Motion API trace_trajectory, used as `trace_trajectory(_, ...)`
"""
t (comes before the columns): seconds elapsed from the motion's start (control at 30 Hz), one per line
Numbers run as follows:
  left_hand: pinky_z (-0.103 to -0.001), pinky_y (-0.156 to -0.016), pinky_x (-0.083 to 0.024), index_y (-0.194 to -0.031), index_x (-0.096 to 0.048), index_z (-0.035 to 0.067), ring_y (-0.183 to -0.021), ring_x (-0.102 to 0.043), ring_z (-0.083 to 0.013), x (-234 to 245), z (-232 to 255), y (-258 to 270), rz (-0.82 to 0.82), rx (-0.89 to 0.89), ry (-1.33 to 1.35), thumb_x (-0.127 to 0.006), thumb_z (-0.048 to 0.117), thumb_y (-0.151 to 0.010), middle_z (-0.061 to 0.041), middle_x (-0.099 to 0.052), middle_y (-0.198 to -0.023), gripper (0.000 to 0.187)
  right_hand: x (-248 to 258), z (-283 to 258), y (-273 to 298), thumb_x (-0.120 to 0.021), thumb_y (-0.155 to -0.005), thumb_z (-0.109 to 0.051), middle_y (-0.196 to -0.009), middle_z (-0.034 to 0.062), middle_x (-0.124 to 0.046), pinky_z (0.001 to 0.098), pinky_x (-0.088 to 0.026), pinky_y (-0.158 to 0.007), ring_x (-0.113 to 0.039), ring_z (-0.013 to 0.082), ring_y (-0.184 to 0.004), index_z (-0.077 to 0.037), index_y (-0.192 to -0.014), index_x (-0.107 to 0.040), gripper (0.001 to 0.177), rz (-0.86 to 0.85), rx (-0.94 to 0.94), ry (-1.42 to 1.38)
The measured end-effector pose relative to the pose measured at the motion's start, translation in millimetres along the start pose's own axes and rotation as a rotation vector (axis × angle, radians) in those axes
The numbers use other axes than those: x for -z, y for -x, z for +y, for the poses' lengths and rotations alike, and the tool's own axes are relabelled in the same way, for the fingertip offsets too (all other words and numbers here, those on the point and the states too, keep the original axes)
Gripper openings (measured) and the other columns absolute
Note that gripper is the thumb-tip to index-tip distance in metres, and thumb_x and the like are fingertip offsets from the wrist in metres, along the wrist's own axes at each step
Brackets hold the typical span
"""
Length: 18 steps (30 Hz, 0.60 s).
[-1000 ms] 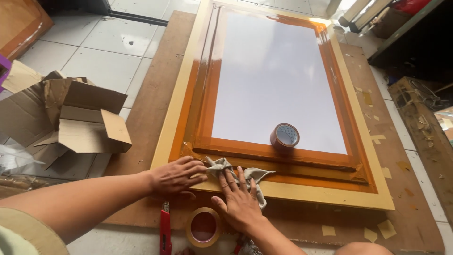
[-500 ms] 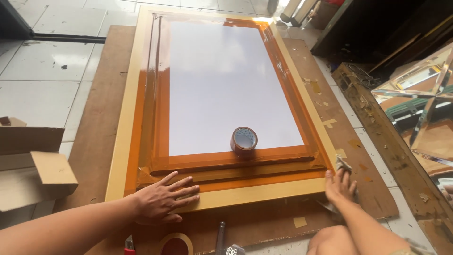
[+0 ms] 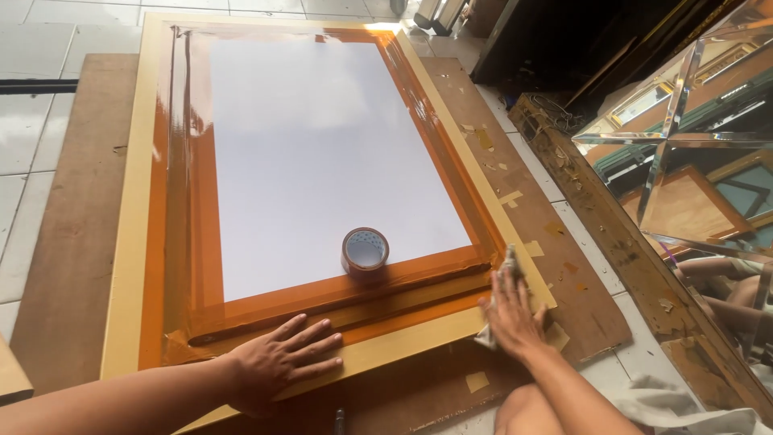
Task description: Taping the edges of a backboard to a frame using adhesive tape, a smoothing cloth, and a utility knife.
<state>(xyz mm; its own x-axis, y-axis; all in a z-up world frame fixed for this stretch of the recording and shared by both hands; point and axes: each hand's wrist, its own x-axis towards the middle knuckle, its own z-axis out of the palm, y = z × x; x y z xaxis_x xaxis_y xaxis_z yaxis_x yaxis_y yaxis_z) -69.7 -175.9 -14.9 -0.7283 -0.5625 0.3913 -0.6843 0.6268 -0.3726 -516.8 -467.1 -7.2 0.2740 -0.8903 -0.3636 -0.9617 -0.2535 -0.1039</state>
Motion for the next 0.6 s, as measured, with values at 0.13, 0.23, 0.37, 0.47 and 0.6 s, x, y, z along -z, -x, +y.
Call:
trace_trajectory(0.13,-0.067,-0.141,0.009,-0.181,-0.002,0.025,-0.174,0.007,-0.0451,-26,0,-36,0.028,-0.053,0.048,-0.059,0.106,-0.052,-0.025,0.003,-0.185,0.163,2,40,-51,-0.001,-0.097,-0.085,-0.191,-0.0085,0.019,0.0805,0.010,-0.131,0.014,0.0275,-0.176,-0.043,-0.179,0.008,0.093,0.159,-0.260,-0.181)
trace_trajectory(0.23,-0.066,-0.143,0.004,-0.183,-0.004,0.025,-0.177,0.003,-0.0428,-28,12,-56,0.059,-0.034,0.057,-0.044,0.081,-0.071,-0.026,-0.001,-0.186,0.131,-2,34,-62,-0.015,-0.109,-0.073,-0.192,0.0023,0.000,0.0848,0.002,-0.129,-0.002,0.0358,-0.175,-0.032,-0.183,-0.005,0.084,0.279,-0.402,-0.198)
trace_trajectory(0.37,-0.068,-0.132,0.009,-0.181,-0.014,0.016,-0.171,0.004,-0.0445,-17,4,-81,-0.656,-0.024,0.769,-0.031,0.072,-0.107,-0.020,-0.007,-0.187,0.094,-18,-24,-17,-0.013,-0.110,-0.069,-0.190,0.0121,0.012,0.0750,0.000,-0.135,0.006,0.0324,-0.175,-0.012,-0.180,0.007,0.092,0.299,-0.309,-0.125)
trace_trajectory(0.47,-0.067,-0.135,0.001,-0.180,-0.020,0.008,-0.173,-0.005,-0.0426,-36,-13,-87,-0.449,-0.178,0.702,-0.040,0.063,-0.108,-0.015,-0.021,-0.187,0.093,-29,-35,6,-0.011,-0.110,-0.069,-0.190,0.0079,0.017,0.0705,-0.002,-0.137,0.005,0.0289,-0.175,-0.016,-0.179,0.010,0.090,0.240,-0.076,-0.052)
trace_trajectory(0.6,-0.066,-0.141,-0.009,-0.179,-0.032,0.026,-0.174,-0.017,-0.0385,-36,-55,-124,-0.054,-0.042,0.257,-0.067,0.055,-0.096,-0.006,-0.025,-0.189,0.095,-19,-18,-24,-0.018,-0.110,-0.066,-0.192,0.0094,0.001,0.0728,-0.001,-0.135,0.000,0.0326,-0.176,-0.021,-0.182,0.000,0.088,0.295,-0.333,-0.152)
